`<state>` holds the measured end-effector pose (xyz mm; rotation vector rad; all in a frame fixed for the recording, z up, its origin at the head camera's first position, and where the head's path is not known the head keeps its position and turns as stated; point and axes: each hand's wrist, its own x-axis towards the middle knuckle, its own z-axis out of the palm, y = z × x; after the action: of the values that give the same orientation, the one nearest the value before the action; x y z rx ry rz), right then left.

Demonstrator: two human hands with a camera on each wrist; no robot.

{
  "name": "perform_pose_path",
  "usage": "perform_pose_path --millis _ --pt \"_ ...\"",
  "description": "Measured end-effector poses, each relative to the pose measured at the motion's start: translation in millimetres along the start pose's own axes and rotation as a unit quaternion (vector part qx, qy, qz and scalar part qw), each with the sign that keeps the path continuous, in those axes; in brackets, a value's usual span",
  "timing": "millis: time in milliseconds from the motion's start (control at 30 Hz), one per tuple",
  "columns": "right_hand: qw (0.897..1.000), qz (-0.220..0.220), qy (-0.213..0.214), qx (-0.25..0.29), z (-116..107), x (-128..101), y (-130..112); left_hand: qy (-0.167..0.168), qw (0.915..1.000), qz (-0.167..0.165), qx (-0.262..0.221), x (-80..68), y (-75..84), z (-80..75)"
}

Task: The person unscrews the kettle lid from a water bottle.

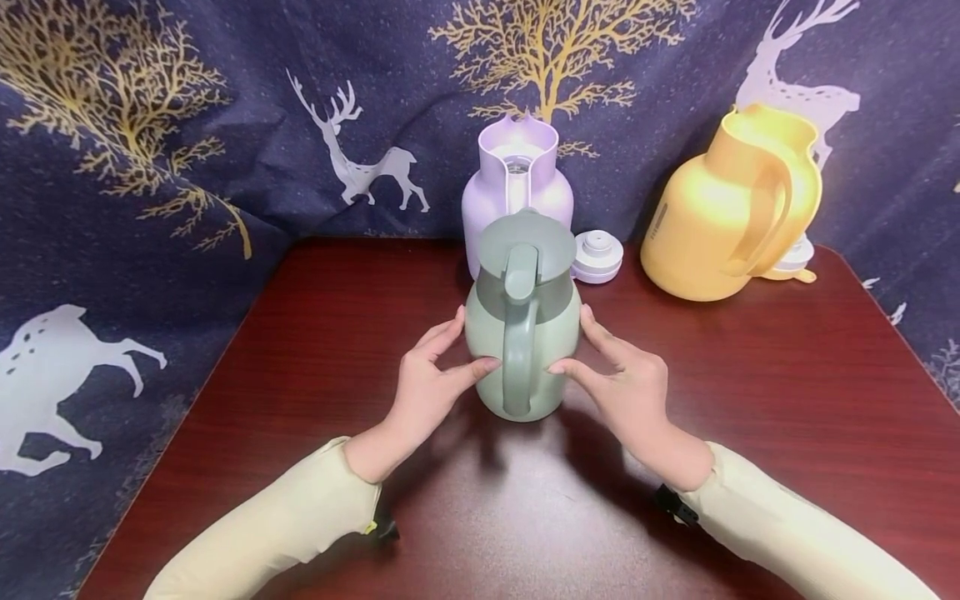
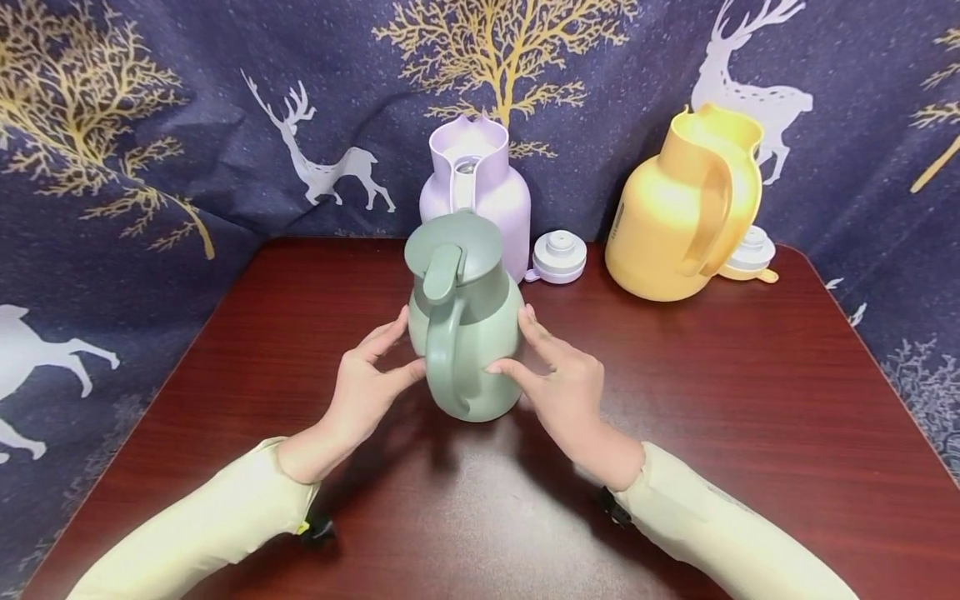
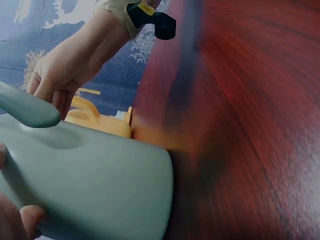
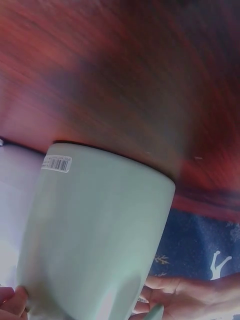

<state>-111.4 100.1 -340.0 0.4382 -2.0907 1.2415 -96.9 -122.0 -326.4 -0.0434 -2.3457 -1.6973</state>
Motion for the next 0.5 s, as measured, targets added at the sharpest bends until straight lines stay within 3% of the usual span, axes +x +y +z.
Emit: perform_pose_path --millis 333,500 --pt "1.0 -0.007 0.0 0.009 -12.4 -1.3 5.1 -0.02 0.9993 -0.001 -0.032 -1.8 3.0 10.9" --pt "1.0 -0.015 -0.006 0.008 -14.6 -1.0 7.4 -0.017 0.9996 0.007 -0.02 -2.6 4.7 13.0"
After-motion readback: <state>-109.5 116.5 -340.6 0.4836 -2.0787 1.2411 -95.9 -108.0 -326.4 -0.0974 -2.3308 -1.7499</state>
